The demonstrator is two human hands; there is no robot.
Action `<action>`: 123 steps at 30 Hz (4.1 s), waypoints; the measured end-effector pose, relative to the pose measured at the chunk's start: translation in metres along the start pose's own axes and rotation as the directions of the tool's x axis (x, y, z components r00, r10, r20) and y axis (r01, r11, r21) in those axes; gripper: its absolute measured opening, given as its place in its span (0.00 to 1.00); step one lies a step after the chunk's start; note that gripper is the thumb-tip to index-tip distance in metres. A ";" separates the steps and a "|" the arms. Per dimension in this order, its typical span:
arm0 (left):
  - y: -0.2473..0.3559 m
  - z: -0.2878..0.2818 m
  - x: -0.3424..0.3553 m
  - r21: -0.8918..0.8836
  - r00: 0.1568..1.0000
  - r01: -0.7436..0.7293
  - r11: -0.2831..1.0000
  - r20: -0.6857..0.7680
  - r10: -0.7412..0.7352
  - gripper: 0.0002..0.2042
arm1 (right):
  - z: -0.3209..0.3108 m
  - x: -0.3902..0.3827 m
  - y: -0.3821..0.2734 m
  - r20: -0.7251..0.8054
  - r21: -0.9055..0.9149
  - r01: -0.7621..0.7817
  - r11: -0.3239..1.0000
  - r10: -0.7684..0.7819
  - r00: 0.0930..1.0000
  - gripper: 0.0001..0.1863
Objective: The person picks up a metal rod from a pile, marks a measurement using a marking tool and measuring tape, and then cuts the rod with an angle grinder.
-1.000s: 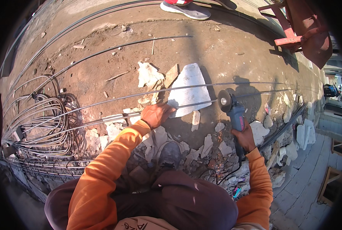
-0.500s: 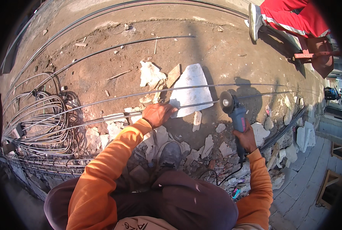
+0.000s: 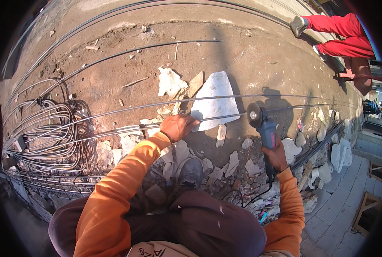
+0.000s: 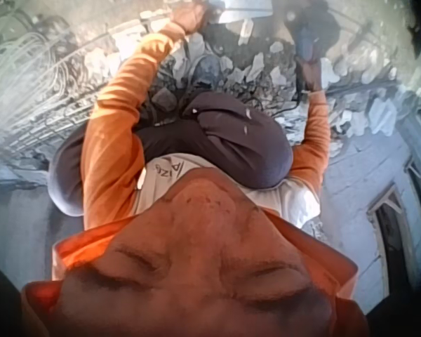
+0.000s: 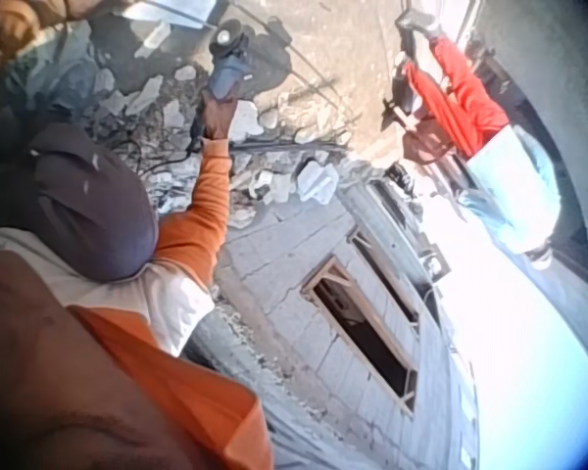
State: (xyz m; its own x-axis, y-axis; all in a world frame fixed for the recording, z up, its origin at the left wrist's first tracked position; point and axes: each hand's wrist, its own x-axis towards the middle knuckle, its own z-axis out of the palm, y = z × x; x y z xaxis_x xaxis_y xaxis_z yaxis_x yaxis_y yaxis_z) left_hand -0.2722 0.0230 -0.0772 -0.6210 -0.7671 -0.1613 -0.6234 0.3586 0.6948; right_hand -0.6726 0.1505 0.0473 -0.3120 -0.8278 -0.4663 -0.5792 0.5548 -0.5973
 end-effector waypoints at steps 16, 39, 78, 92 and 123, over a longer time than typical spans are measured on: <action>-0.001 0.001 0.002 0.024 0.998 0.036 0.999 0.049 -0.037 0.22 | 0.001 0.008 0.002 0.018 0.027 -0.011 1.000 0.010 1.000 0.35; 0.001 -0.002 0.002 -0.014 0.998 0.047 0.999 0.044 -0.046 0.24 | 0.000 0.004 0.009 0.010 0.055 0.032 0.998 -0.032 0.999 0.34; -0.001 -0.004 0.005 -0.021 0.993 0.072 0.997 0.090 -0.070 0.24 | 0.002 -0.001 0.010 0.004 0.033 -0.018 0.999 0.018 1.000 0.35; 0.001 -0.007 0.005 -0.036 0.993 0.073 0.997 0.096 -0.069 0.25 | 0.007 0.003 0.007 -0.013 0.084 -0.009 0.996 0.010 1.000 0.28; 0.001 -0.008 0.004 -0.028 0.995 0.072 0.997 0.072 -0.069 0.24 | 0.007 0.000 0.011 -0.030 0.053 0.017 0.998 -0.016 0.999 0.32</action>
State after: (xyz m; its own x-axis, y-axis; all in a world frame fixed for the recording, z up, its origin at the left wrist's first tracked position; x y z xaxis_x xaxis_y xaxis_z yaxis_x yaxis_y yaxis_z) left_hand -0.2721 0.0161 -0.0715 -0.6089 -0.7496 -0.2595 -0.6528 0.2876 0.7008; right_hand -0.6732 0.1574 0.0361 -0.3251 -0.8386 -0.4372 -0.5439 0.5440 -0.6390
